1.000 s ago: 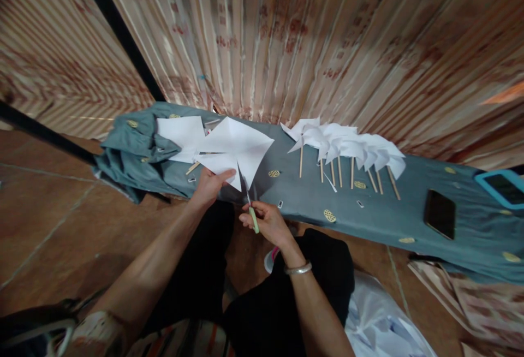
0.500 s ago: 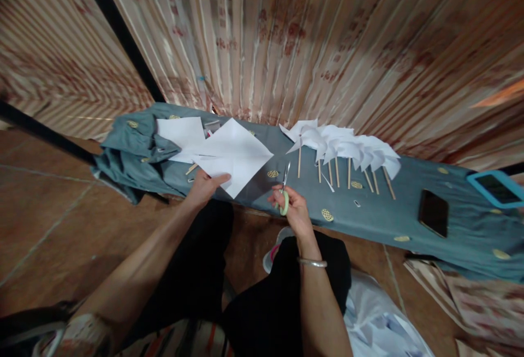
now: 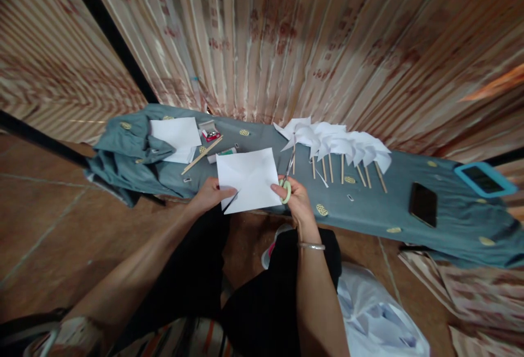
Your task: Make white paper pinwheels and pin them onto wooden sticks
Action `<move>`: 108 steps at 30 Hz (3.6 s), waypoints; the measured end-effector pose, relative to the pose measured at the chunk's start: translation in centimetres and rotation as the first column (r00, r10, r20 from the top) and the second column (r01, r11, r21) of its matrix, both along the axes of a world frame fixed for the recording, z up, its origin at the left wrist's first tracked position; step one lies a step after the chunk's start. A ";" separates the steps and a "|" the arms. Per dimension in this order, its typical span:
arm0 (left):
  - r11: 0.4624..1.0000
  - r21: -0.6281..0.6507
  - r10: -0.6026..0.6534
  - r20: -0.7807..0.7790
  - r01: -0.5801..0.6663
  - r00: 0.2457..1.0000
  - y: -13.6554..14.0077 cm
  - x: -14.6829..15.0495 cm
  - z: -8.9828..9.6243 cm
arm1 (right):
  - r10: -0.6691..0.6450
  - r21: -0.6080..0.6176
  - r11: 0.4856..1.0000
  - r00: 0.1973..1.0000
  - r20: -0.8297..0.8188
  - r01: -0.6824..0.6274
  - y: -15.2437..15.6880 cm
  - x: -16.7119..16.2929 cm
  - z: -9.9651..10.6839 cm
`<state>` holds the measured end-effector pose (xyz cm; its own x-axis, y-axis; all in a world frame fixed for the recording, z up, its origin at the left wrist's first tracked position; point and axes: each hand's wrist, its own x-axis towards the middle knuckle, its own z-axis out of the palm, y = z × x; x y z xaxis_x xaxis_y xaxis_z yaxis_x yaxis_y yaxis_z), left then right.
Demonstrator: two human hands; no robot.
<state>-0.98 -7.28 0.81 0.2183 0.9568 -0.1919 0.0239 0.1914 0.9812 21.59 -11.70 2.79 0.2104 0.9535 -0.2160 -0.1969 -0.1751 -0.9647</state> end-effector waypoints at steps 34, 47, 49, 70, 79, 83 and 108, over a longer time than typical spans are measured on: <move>0.890 -0.240 0.455 0.480 -0.387 0.750 2.9 3.9 0.5 | -0.104 0.105 0.989 0.995 0.006 0.103 4.8 -6.3 -1.2; 0.894 -0.074 0.421 0.478 -0.442 0.771 7.1 3.2 2.3 | 0.328 -0.107 0.942 0.939 0.103 -0.317 2.4 -3.3 -0.1; 0.904 -0.094 0.410 0.469 -0.418 0.782 6.9 3.1 2.4 | 0.365 -0.107 0.929 0.926 0.098 -0.355 2.2 -3.3 -0.2; 0.963 -0.182 0.264 0.487 -0.199 0.832 6.9 4.2 1.9 | 0.439 -0.096 0.897 0.894 0.086 -0.431 2.8 -3.6 -1.3; 0.953 -0.193 0.297 0.448 -0.233 0.843 7.4 4.5 1.0 | 0.437 -0.110 0.896 0.898 0.045 -0.430 3.5 -4.1 -1.4; 0.952 -0.193 0.300 0.452 -0.236 0.840 7.2 4.5 0.8 | 0.434 -0.100 0.899 0.899 0.061 -0.427 3.4 -4.1 -1.4; 0.954 -0.203 0.294 0.489 -0.220 0.821 7.1 4.7 0.5 | 0.428 -0.118 0.902 0.897 0.108 -0.415 3.0 -4.2 -1.3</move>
